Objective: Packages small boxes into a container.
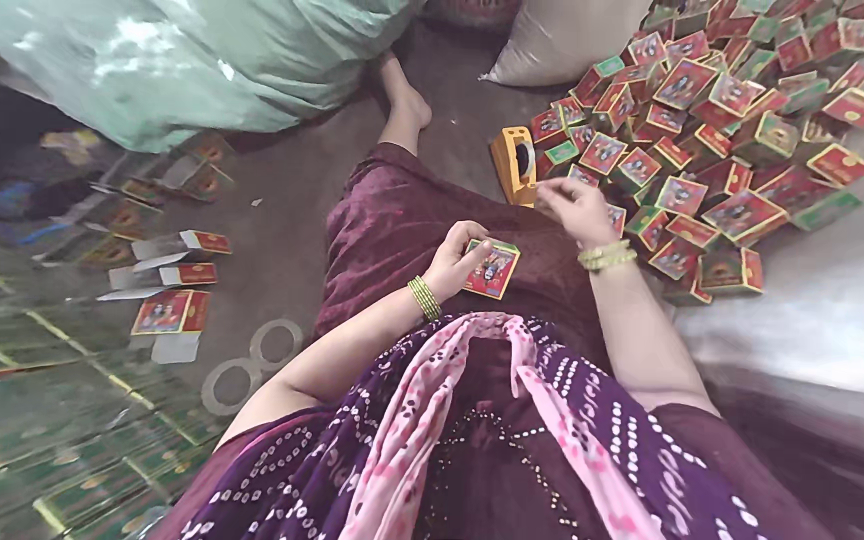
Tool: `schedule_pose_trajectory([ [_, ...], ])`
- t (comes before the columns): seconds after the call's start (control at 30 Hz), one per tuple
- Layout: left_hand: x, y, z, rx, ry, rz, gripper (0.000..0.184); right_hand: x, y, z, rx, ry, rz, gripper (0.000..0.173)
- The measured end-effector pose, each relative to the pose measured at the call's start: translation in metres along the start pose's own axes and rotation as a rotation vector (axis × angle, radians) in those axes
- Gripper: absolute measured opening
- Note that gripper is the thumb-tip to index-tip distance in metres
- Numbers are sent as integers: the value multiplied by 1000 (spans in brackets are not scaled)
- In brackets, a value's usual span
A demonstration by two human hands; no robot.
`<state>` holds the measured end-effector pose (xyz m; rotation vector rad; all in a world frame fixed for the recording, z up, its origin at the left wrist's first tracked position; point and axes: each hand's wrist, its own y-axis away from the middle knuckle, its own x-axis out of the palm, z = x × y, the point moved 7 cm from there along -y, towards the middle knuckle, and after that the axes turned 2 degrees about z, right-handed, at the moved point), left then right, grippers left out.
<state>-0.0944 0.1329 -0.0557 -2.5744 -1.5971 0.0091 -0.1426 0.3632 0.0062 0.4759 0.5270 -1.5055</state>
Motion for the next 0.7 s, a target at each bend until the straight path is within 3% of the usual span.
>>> schedule_pose_trajectory([
  [0.1,-4,-4,5,-58,-7,-21,16,-28,-61,-64,314,192,-119,32],
  [0.27,-11,-12,17,-155,92,-68,26,-1,-108,-135,482,317,42,46],
  [0.4,-15,-19,23,-210,153,-79,28,16,-113,-138,509,224,72,44],
  [0.57,-15,-26,26,-242,160,-98,28,11,-109,-137,549,20,-21,44],
  [0.7,-17,-25,30,-274,200,-135,28,4,-86,-129,645,-208,-106,30],
])
